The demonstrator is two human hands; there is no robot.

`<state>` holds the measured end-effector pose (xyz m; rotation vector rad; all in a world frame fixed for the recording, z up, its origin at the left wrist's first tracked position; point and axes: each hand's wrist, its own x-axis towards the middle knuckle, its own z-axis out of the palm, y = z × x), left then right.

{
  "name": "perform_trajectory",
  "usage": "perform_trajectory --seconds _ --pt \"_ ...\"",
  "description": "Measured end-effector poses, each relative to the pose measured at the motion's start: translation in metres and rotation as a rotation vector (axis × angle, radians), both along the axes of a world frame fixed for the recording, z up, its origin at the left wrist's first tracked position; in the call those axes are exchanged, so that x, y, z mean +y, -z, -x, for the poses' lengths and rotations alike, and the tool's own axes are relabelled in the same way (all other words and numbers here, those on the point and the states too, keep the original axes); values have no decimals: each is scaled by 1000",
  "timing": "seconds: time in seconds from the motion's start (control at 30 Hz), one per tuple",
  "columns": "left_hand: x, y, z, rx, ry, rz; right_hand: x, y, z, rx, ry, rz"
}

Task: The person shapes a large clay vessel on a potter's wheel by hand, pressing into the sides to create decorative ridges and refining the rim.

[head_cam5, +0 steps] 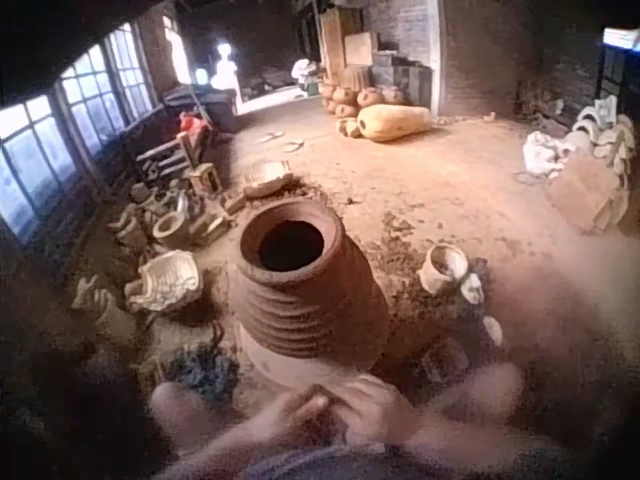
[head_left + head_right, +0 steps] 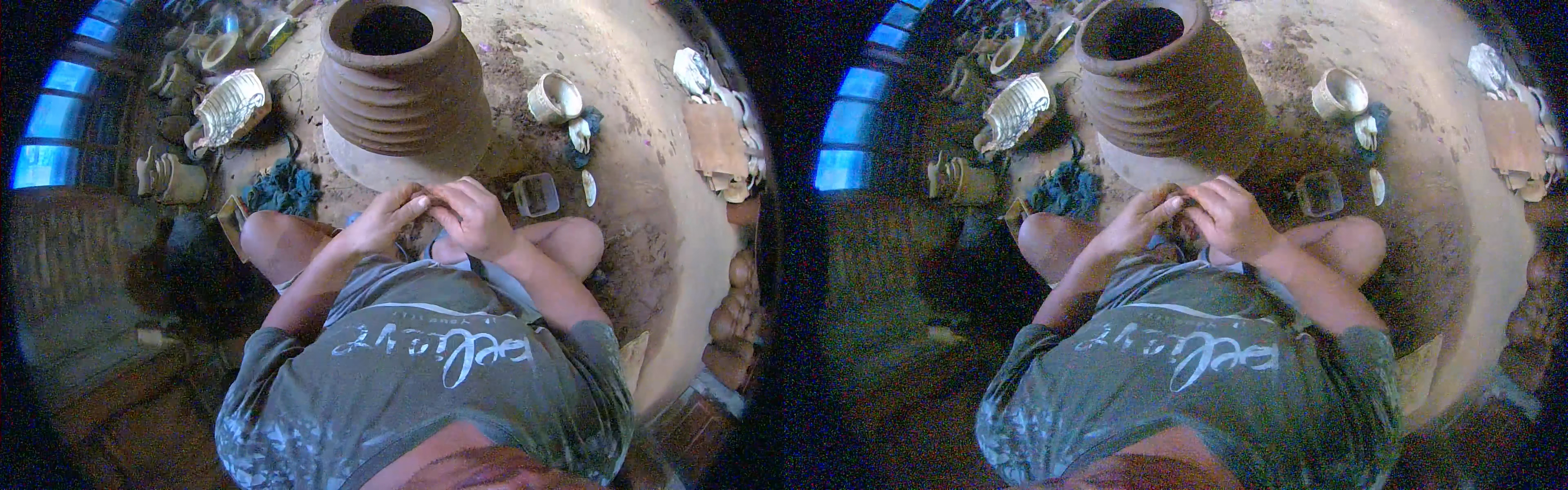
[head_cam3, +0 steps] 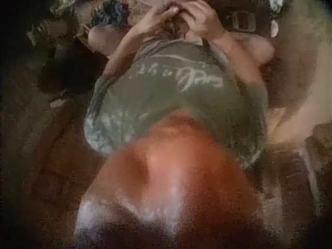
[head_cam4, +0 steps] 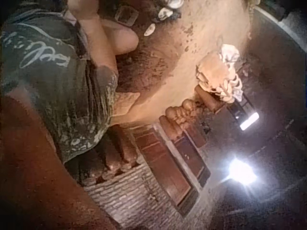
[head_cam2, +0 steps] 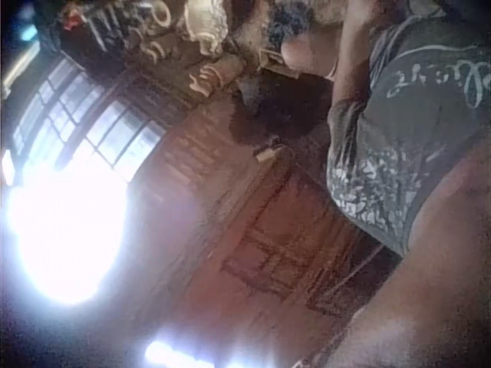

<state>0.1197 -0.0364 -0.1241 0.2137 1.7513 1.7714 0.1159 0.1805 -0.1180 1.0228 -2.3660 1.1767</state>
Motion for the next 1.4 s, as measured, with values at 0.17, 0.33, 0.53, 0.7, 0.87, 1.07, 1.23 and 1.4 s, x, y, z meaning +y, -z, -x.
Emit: perform_trajectory --seconds 0.17,0.33,0.53,0.7,0.87,1.07,1.23,1.4 --pt "9 -6 3 279 -294 131 1 -6 13 36 121 27" --pt "-18 -79 88 883 -901 137 -11 -34 48 -106 373 212" --pt "-16 -128 185 893 -848 532 -35 -31 76 61 389 176" --pt "-21 -120 214 871 -703 566 -47 -28 92 118 401 156" --pt "-24 -138 210 727 -556 643 -52 -31 97 135 426 129" --pt "-39 -134 223 826 -359 387 -40 -36 103 2 440 151" --pt "-41 -146 229 780 -232 480 -21 -41 112 -284 471 107" --pt "-41 -133 236 889 -204 214 10 -34 136 -457 397 262"
